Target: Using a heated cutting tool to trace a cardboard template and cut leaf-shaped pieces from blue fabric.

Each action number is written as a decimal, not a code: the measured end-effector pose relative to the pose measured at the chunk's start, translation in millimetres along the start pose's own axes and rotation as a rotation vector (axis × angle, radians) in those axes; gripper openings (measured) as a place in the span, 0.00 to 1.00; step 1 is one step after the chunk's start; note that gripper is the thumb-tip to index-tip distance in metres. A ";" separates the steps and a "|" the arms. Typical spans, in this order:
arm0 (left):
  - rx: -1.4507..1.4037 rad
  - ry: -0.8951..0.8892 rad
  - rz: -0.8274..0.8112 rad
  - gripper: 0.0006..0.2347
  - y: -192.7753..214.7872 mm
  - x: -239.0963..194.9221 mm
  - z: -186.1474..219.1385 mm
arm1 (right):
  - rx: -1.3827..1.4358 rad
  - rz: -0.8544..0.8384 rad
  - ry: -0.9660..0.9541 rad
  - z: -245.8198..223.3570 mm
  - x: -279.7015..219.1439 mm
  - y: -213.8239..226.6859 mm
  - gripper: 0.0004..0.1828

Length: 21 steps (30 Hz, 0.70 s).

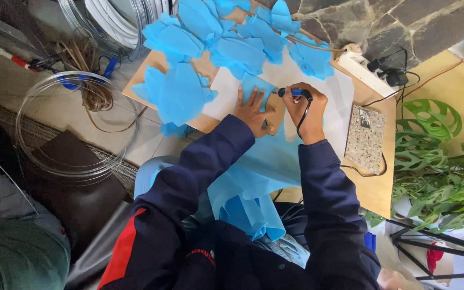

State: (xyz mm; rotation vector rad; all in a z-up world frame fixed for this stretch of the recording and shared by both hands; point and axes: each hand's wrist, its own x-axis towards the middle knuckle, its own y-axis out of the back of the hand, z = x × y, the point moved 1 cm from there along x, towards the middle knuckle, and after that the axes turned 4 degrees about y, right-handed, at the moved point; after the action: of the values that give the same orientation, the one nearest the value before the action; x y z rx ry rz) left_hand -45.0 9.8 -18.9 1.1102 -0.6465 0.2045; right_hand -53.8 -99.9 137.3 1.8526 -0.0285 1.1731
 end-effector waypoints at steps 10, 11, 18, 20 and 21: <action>0.002 -0.049 0.161 0.17 -10.3 -0.7 -2.6 | -0.063 0.007 0.010 -2.5 7.0 -1.7 0.05; 0.000 -0.048 0.188 0.17 -12.8 -0.6 -2.8 | -0.070 0.005 0.013 -7.7 9.1 0.9 0.05; 0.037 -0.043 0.191 0.17 -12.0 1.1 -3.6 | -0.077 0.041 0.030 -5.4 10.3 2.3 0.05; 0.039 -0.053 0.179 0.17 -7.3 -0.2 -2.3 | -0.071 0.049 0.026 -5.7 9.8 1.8 0.05; 0.042 -0.060 0.170 0.16 -4.9 1.2 -2.5 | -0.066 0.056 0.024 -5.4 10.9 1.5 0.05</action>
State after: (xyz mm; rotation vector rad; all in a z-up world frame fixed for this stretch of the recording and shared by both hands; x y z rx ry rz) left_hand -40.9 9.6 -22.7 1.1049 -0.7942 0.3331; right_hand -52.2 -92.5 147.0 1.7900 -0.1050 1.2194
